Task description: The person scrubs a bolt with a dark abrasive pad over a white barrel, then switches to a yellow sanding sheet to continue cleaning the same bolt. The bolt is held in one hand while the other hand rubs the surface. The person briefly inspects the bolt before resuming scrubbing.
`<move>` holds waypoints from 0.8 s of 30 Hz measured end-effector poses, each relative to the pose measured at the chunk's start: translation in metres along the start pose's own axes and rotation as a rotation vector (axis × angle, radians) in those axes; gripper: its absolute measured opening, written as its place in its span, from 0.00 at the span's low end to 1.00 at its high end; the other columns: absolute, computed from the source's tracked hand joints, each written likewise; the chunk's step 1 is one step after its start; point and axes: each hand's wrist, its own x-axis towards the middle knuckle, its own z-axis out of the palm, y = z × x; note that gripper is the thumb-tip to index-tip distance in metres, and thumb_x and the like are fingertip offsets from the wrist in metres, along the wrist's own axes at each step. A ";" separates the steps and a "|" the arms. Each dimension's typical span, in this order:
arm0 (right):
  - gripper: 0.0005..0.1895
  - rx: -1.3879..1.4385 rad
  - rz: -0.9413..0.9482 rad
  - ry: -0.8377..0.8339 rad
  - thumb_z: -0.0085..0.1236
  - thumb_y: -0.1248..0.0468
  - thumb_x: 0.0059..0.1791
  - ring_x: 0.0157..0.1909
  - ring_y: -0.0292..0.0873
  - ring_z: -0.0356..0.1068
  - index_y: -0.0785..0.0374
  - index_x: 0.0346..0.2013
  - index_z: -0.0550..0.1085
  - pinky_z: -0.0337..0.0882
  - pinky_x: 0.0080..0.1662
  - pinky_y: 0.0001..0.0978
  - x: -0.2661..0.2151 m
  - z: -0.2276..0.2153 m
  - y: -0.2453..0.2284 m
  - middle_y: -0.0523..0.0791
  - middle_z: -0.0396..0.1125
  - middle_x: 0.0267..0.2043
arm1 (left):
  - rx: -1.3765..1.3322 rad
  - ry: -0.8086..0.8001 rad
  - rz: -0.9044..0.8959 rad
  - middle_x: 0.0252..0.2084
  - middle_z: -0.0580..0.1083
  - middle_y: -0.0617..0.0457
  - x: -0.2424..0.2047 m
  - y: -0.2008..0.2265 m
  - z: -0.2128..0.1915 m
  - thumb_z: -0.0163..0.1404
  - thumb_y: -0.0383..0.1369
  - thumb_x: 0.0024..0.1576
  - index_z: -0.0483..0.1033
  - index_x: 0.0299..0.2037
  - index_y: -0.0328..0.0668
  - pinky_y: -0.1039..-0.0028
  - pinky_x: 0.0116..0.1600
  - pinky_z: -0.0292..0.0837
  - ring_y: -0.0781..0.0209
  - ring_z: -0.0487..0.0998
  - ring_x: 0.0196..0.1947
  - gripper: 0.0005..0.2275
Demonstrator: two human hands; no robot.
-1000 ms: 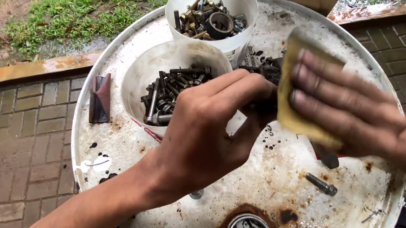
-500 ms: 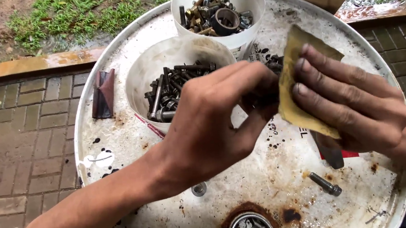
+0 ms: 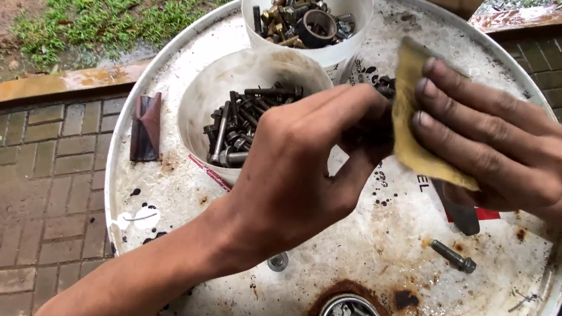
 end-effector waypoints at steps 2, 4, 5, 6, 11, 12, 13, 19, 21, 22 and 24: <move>0.14 -0.026 -0.061 -0.068 0.56 0.69 0.54 0.55 0.70 0.75 0.79 0.50 0.74 0.78 0.58 0.58 -0.002 -0.003 -0.002 0.70 0.70 0.52 | -0.002 -0.003 0.005 0.34 0.75 0.45 0.001 0.001 -0.002 0.47 0.11 0.52 0.69 0.40 0.31 0.71 0.37 0.79 0.54 0.76 0.32 0.10; 0.10 0.003 -0.121 -0.023 0.57 0.68 0.53 0.51 0.66 0.77 0.72 0.47 0.76 0.79 0.55 0.54 0.003 0.003 -0.005 0.64 0.72 0.48 | -0.010 0.004 0.015 0.34 0.75 0.46 0.001 0.001 -0.003 0.48 0.11 0.53 0.69 0.40 0.31 0.70 0.37 0.77 0.55 0.76 0.32 0.10; 0.07 0.033 -0.177 0.019 0.57 0.66 0.53 0.47 0.63 0.79 0.65 0.43 0.79 0.80 0.52 0.50 0.004 0.005 -0.007 0.59 0.74 0.45 | -0.022 0.010 0.022 0.34 0.74 0.46 0.001 0.001 -0.003 0.48 0.10 0.54 0.69 0.41 0.31 0.69 0.38 0.76 0.55 0.75 0.32 0.10; 0.07 0.034 -0.171 0.018 0.57 0.66 0.53 0.47 0.63 0.79 0.65 0.43 0.79 0.80 0.52 0.50 0.011 0.003 -0.006 0.59 0.74 0.45 | -0.026 0.007 0.020 0.34 0.74 0.46 0.002 0.003 -0.004 0.48 0.10 0.54 0.69 0.41 0.31 0.69 0.38 0.76 0.55 0.75 0.32 0.10; 0.09 0.011 -0.230 -0.061 0.54 0.68 0.53 0.46 0.62 0.79 0.72 0.42 0.78 0.80 0.52 0.50 0.015 -0.004 -0.010 0.64 0.73 0.44 | -0.034 0.012 0.018 0.33 0.73 0.47 0.003 0.004 -0.006 0.49 0.10 0.53 0.68 0.40 0.31 0.70 0.36 0.73 0.56 0.73 0.31 0.10; 0.09 0.009 -0.233 -0.059 0.54 0.68 0.53 0.46 0.62 0.79 0.72 0.42 0.78 0.80 0.52 0.50 0.005 -0.001 -0.008 0.64 0.73 0.44 | -0.031 0.013 0.021 0.33 0.73 0.47 0.003 0.004 -0.005 0.49 0.10 0.53 0.68 0.40 0.31 0.70 0.36 0.73 0.56 0.73 0.31 0.10; 0.10 -0.025 -0.178 -0.030 0.51 0.68 0.54 0.48 0.61 0.79 0.72 0.45 0.77 0.78 0.55 0.51 -0.006 0.003 -0.005 0.63 0.74 0.45 | -0.031 0.014 0.017 0.34 0.73 0.46 0.003 0.004 -0.005 0.47 0.10 0.53 0.69 0.41 0.31 0.70 0.37 0.75 0.55 0.74 0.32 0.11; 0.14 -0.017 -0.043 -0.115 0.51 0.69 0.54 0.58 0.66 0.74 0.78 0.50 0.74 0.75 0.58 0.48 0.029 -0.018 -0.014 0.66 0.69 0.55 | -0.029 -0.005 0.005 0.35 0.73 0.46 0.004 0.007 -0.006 0.49 0.11 0.53 0.68 0.40 0.31 0.70 0.37 0.75 0.55 0.74 0.32 0.09; 0.13 0.012 -0.134 -0.189 0.47 0.72 0.54 0.58 0.60 0.74 0.72 0.50 0.76 0.76 0.52 0.39 0.027 -0.016 -0.010 0.59 0.71 0.55 | -0.039 -0.001 0.010 0.33 0.71 0.47 0.005 0.006 -0.006 0.48 0.11 0.54 0.67 0.38 0.32 0.71 0.34 0.71 0.56 0.71 0.30 0.09; 0.20 0.025 -0.067 -0.089 0.44 0.61 0.54 0.57 0.67 0.73 0.78 0.49 0.73 0.75 0.57 0.52 0.021 -0.009 -0.005 0.66 0.69 0.54 | -0.028 -0.001 0.006 0.34 0.73 0.46 0.004 0.005 -0.005 0.47 0.11 0.53 0.68 0.39 0.30 0.71 0.36 0.74 0.55 0.73 0.31 0.09; 0.32 0.042 0.003 0.008 0.42 0.51 0.55 0.57 0.73 0.72 0.84 0.49 0.71 0.74 0.63 0.65 0.015 -0.004 -0.006 0.73 0.68 0.52 | -0.020 -0.002 -0.003 0.35 0.74 0.45 0.002 0.004 -0.003 0.46 0.12 0.52 0.69 0.41 0.29 0.70 0.38 0.77 0.54 0.75 0.33 0.10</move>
